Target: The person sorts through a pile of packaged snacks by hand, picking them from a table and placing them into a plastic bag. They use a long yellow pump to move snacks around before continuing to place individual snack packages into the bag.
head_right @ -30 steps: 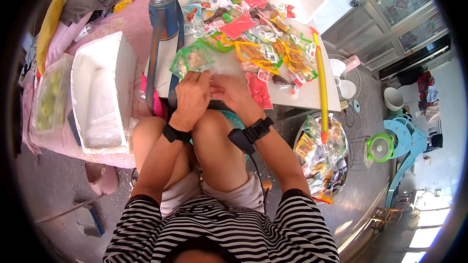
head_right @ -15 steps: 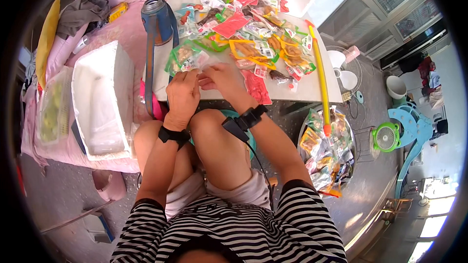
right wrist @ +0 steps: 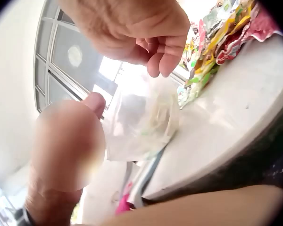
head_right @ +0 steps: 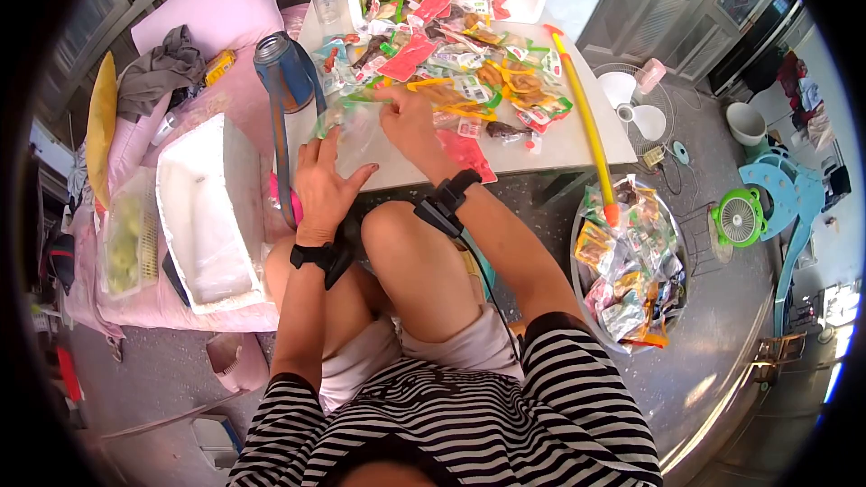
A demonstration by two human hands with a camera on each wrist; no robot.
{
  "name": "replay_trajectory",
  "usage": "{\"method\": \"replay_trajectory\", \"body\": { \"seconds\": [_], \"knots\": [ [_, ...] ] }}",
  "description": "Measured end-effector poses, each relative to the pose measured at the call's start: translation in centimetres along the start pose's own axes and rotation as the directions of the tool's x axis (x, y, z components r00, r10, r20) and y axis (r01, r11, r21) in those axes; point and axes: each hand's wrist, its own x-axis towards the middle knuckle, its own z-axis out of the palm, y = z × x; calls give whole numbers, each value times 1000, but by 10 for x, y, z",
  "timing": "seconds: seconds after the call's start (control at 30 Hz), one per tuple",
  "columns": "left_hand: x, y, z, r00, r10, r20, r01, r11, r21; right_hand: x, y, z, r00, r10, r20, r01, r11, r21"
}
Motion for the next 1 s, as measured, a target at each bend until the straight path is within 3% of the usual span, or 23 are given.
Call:
{"method": "replay_trajectory", "body": {
  "seconds": [0.13,0.23,0.27,0.43,0.53,0.63,0.73,0.83,0.9,0.97,1.0],
  "knots": [
    [4,12,-11,988,79,-131,-74,996,46,4,-45,-14,978,191,86,-209,923,323],
    [-1,-6,1,987,-23,-158,3,992,-124,1,-60,-25,941,322,101,-337,887,316],
    [-3,-15,3,986,-77,-148,45,977,-207,0,-60,-31,943,313,113,-333,891,310],
    [15,-1,-29,999,-45,-28,32,927,-374,-8,-57,-60,949,217,231,-294,876,382],
    [25,12,-50,997,-69,40,80,878,-472,-25,-74,-87,965,4,262,-78,958,274],
    [31,44,-84,992,21,128,45,869,-492,-49,-111,-116,950,-115,291,126,992,-20],
    [25,81,-112,982,64,179,37,860,-509,-81,-139,-145,932,-279,230,330,915,-230],
    [15,122,-135,967,142,210,-6,841,-541,-109,-156,-165,798,-600,55,592,764,-257],
    [6,147,-142,960,193,201,-57,843,-534,-132,-173,-180,842,-525,125,540,821,-187],
    [-5,171,-147,933,252,256,-82,844,-530,-160,-193,-188,886,-352,300,404,906,-129],
    [-11,181,-147,916,282,287,-86,835,-544,-172,-192,-186,869,-386,311,436,893,-111]
  ]
}}
